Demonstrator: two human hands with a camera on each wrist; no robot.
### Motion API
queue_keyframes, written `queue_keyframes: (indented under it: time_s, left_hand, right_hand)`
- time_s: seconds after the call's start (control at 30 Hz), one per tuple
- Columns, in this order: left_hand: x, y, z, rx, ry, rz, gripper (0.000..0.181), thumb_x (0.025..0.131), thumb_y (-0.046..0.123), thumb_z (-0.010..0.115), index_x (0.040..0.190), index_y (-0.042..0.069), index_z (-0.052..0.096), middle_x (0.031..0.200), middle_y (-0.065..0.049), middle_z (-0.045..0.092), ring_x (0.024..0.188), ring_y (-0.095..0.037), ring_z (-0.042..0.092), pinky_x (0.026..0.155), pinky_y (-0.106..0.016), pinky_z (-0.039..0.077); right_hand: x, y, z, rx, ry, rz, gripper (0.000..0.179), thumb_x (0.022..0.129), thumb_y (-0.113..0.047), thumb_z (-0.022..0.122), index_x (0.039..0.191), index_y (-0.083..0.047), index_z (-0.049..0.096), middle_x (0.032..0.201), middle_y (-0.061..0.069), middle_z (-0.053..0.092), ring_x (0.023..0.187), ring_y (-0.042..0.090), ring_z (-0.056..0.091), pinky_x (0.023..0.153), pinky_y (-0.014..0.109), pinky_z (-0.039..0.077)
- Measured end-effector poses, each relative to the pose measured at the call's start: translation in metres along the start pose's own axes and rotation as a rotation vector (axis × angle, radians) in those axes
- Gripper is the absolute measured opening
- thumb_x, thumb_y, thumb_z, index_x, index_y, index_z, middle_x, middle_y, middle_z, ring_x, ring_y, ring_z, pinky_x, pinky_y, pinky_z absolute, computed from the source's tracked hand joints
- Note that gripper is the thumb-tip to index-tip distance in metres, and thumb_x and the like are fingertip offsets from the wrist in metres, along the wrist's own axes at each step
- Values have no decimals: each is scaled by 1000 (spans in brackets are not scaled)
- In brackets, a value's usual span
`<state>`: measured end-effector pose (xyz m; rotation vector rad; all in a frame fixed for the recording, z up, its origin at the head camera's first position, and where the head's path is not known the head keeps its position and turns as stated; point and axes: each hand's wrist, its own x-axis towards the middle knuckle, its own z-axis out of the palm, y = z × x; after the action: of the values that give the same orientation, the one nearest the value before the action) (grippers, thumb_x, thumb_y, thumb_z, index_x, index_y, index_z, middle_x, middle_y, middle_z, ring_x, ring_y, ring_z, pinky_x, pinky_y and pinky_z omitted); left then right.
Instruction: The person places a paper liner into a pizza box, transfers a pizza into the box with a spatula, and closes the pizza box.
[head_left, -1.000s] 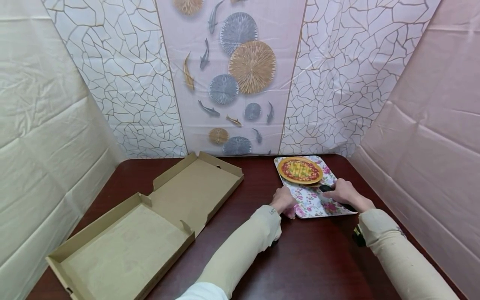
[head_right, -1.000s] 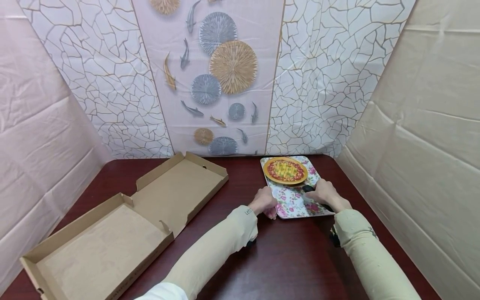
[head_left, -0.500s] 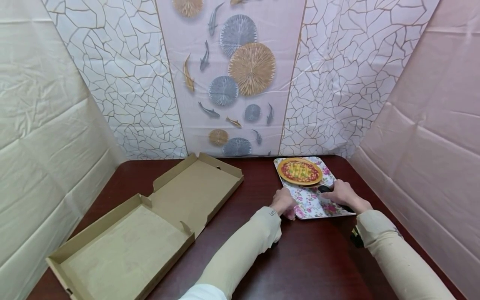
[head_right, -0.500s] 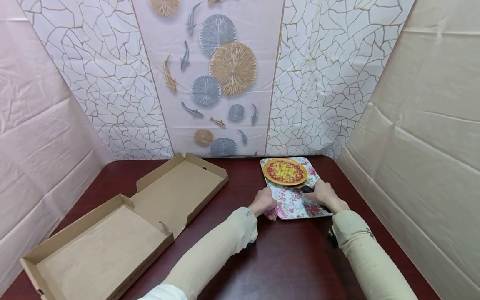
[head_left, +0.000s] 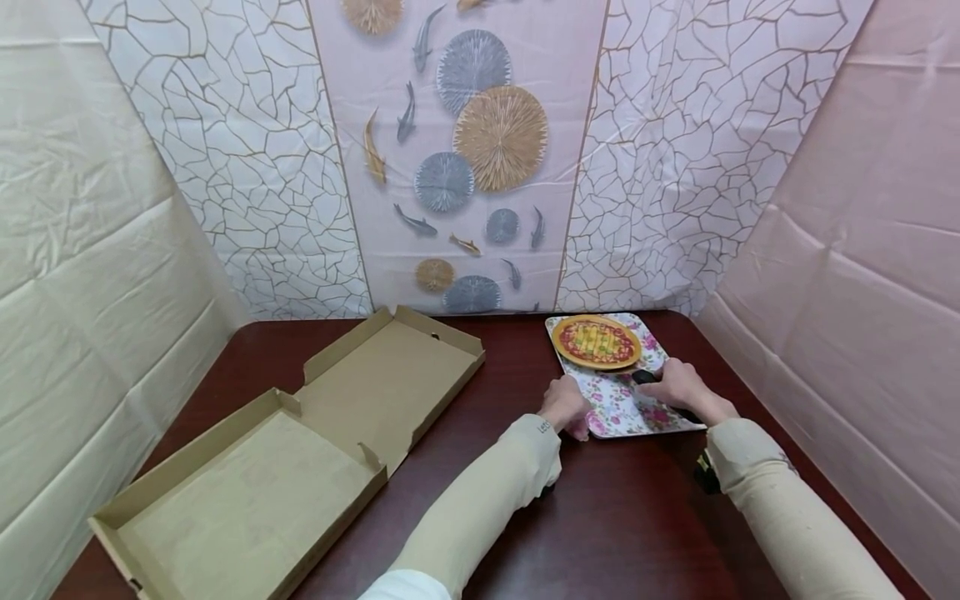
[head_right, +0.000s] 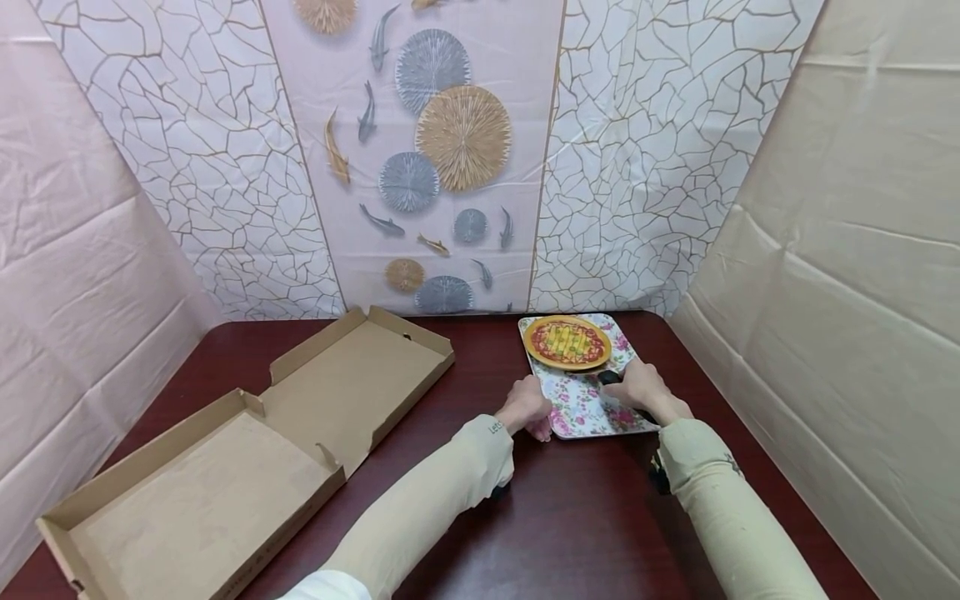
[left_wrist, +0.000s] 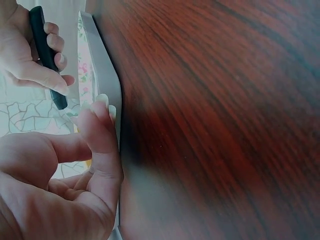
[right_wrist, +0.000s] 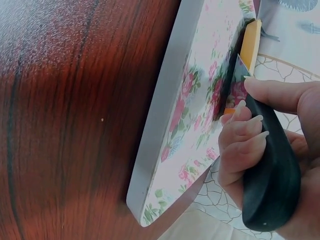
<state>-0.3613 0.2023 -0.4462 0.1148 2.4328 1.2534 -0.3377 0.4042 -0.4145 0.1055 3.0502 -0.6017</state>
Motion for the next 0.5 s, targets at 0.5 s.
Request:
queue_keyframes:
  time_s: [0.5]
  left_hand:
    - [0,2,2,10,9,6,26,88,10,68,65,-1,64,49,-14,61,34,-22,54,50,-39,56]
  right_hand:
    - [-2,0,0,20,-11,29,32,86,-29,65,71,-1,63,54,-3,46,54,13,44,53,26,36]
